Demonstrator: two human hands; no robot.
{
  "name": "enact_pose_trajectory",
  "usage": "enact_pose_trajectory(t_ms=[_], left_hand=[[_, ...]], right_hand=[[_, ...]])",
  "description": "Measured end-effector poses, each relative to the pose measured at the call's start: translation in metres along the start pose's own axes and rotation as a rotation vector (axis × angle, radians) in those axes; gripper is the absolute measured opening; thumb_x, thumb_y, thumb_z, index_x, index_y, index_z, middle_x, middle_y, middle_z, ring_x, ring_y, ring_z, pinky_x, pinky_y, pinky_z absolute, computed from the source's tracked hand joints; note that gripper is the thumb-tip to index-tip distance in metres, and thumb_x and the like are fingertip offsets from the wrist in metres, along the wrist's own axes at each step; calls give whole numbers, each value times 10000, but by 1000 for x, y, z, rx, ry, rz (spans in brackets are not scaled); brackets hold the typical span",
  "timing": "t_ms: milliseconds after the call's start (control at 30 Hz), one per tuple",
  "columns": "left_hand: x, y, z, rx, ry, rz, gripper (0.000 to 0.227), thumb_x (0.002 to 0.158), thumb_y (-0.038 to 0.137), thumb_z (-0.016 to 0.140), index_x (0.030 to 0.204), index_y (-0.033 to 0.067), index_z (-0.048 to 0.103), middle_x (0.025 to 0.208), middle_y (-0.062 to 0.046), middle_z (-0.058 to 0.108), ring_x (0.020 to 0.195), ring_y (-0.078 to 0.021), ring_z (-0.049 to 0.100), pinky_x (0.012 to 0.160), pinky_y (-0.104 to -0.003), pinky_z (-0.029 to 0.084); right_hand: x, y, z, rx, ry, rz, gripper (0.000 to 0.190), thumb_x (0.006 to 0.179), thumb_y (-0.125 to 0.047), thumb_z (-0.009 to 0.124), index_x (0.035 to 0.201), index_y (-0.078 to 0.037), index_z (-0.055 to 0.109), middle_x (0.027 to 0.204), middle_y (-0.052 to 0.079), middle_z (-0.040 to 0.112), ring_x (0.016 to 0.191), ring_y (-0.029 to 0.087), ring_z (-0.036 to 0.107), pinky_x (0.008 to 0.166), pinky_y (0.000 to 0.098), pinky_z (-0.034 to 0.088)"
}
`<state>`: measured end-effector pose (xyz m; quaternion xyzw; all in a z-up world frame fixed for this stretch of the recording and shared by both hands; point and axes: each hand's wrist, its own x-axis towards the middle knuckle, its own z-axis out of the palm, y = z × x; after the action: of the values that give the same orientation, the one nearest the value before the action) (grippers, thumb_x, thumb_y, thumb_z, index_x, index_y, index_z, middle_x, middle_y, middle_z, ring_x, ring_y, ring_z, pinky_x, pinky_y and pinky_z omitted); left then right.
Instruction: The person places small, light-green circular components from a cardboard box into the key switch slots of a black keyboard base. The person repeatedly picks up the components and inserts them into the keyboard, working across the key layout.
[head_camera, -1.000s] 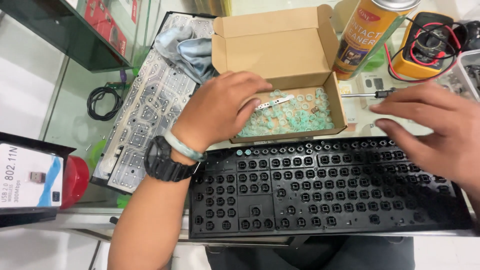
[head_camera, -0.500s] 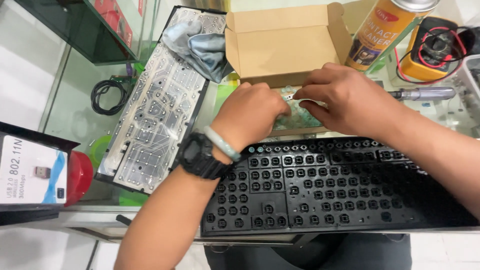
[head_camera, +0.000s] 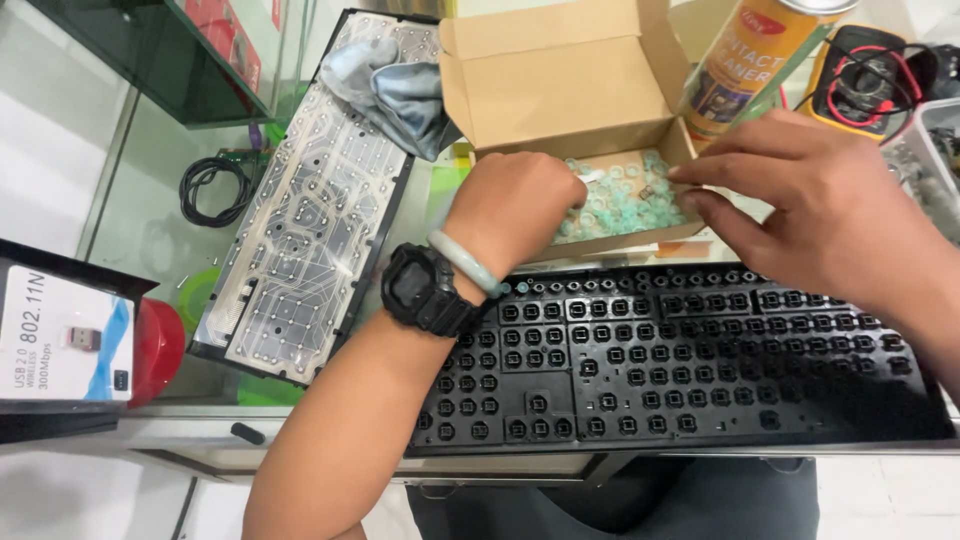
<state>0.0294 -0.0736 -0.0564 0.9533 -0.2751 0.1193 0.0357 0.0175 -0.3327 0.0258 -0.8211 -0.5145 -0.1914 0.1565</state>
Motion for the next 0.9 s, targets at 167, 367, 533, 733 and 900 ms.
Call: enact_pose_trajectory(t_ms=[167,367,533,733,900], left_hand=[[-6,-8,-13,-279,97,45,166,857,65,665,926,141,795,916,-39,765,831,-284,726,650,-459,584],[-24,4,-36,-678,235,-58,171,864,145,805,1034,160,816,976,-34,818,863,-134,775,783,-272,628],[-31,21,-50,-1040,264,-198,166,867,123,796,1033,134,803,999,-46,820,913,-92,785,833,-201,656],[-34,28,-46,-1458,271,-262,249,851,109,804,1087,37,768,1045,-99,799,933,-132,765,897,-249,649],[-34,31,-45,-1551,260,-255,263,837,86,815,1091,40,763,1073,-113,793,962,-166,773,928,-277,658]], right_hand=[[-18,-3,1,2,31,63,133,962,-25,741,1091,-30,771,1035,116,730,893,279,693,788,395,548],[-12,-8,21,136,103,76,132,944,-34,754,1069,7,756,948,130,715,811,295,681,737,399,531],[-5,-15,39,199,175,82,143,942,-63,780,1071,-10,748,1009,125,718,856,264,698,758,370,557],[7,-34,35,170,368,-48,134,955,1,811,1021,26,697,999,159,692,848,303,651,797,397,533],[8,-37,29,199,381,-97,99,976,35,763,1065,55,726,1022,196,693,847,324,654,804,414,539]])
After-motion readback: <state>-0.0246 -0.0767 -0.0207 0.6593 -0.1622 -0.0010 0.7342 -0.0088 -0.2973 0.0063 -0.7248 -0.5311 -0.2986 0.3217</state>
